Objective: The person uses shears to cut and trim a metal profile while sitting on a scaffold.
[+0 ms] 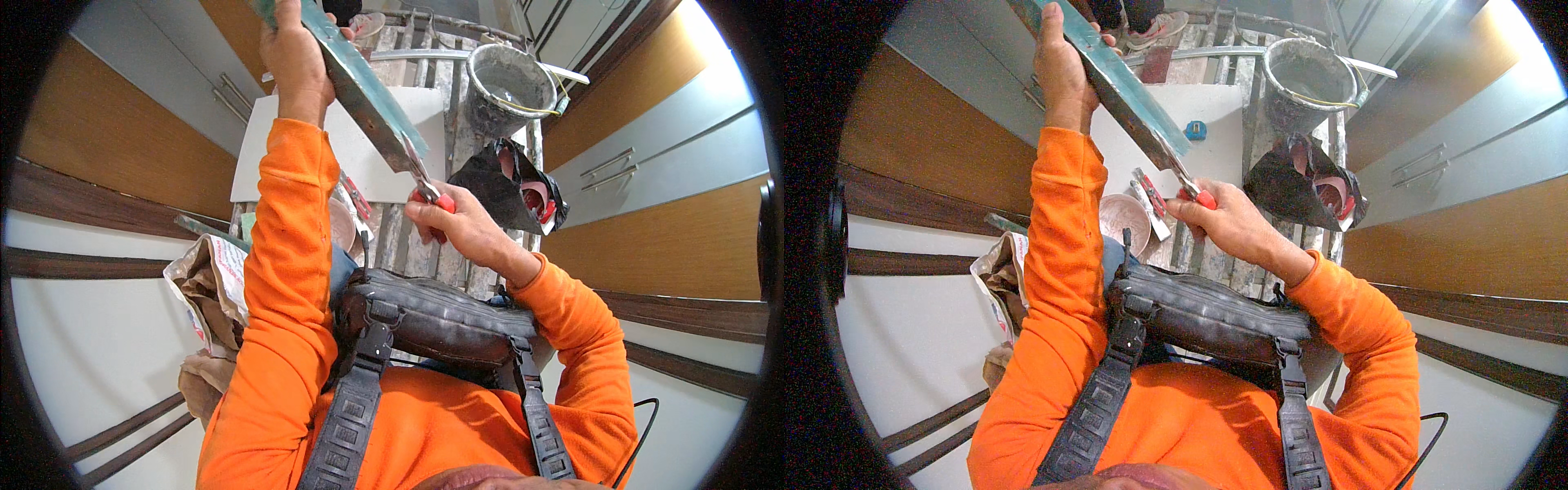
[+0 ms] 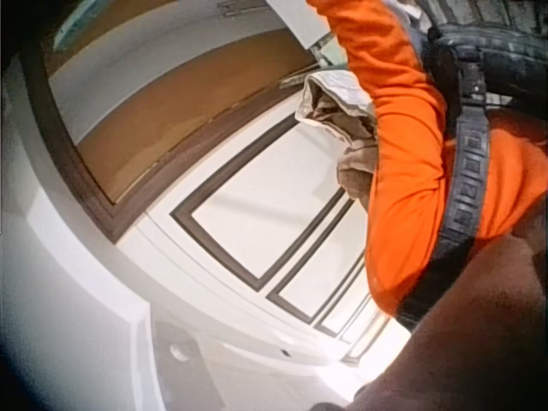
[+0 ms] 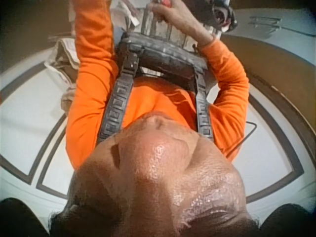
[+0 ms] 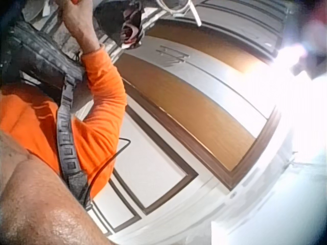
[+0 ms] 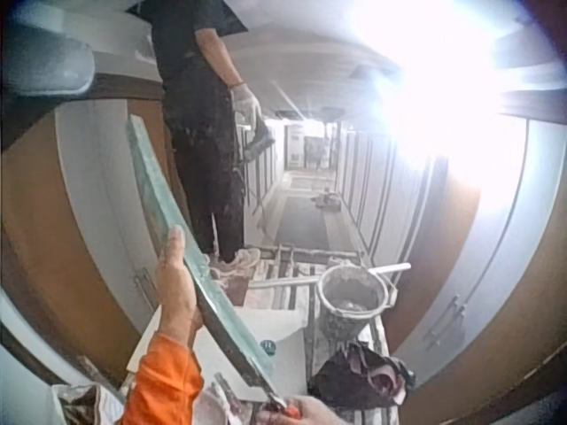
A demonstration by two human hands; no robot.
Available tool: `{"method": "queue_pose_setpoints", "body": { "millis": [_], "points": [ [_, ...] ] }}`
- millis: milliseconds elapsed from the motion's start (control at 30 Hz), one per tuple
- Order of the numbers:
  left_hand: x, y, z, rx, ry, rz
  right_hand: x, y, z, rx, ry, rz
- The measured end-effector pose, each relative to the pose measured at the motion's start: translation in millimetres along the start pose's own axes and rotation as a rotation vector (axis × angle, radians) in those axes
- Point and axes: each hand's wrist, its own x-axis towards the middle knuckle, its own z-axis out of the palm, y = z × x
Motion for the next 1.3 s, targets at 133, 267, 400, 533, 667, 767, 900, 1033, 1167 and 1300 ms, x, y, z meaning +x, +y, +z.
{"method": "queue_pose_setpoints", "body": {
  "millis": [133,267,400,533,667,767,900,1033,1167,1300],
  "points": [
    [-2,-6,3,-0.065,-0.033,0.026,1,-3,1,0.003,0.032,-0.002],
    [-6,-2,6,-0.028,-0.029,0.026,1,3,2,0.019,0.041,0.053],
    [-12,1,8,-0.013,-0.018,-0.016,0,6,4,0.009,0.026,0.071],
    [-13,1,9,0.044,-0.032,0.009,1,7,4,-0.056,0.06,0.054],
    [-16,-4,10,0.087,-0.057,0.108,3,10,4,-0.19,0.126,0.036],
    [15,-17,-13,-0.016,-0.128,0.076,7,14,1,-0.149,0.177,-0.086],
    [24,-17,-27,-0.263,-0.151,0.082,5,-1,-5,-0.246,0.231,-0.152],
    [40,-3,-49,-0.39,-0.124,-0.032,4,2,-20,-0.239,0.203,-0.143],
    [48,-9,-57,-0.354,-0.237,-0.013,1,-3,-17,-0.13,0.039,-0.101],
    [35,-14,-45,-0.379,-0.274,-0.018,-3,-16,-13,0.15,-0.085,-0.001]
  ]
}}
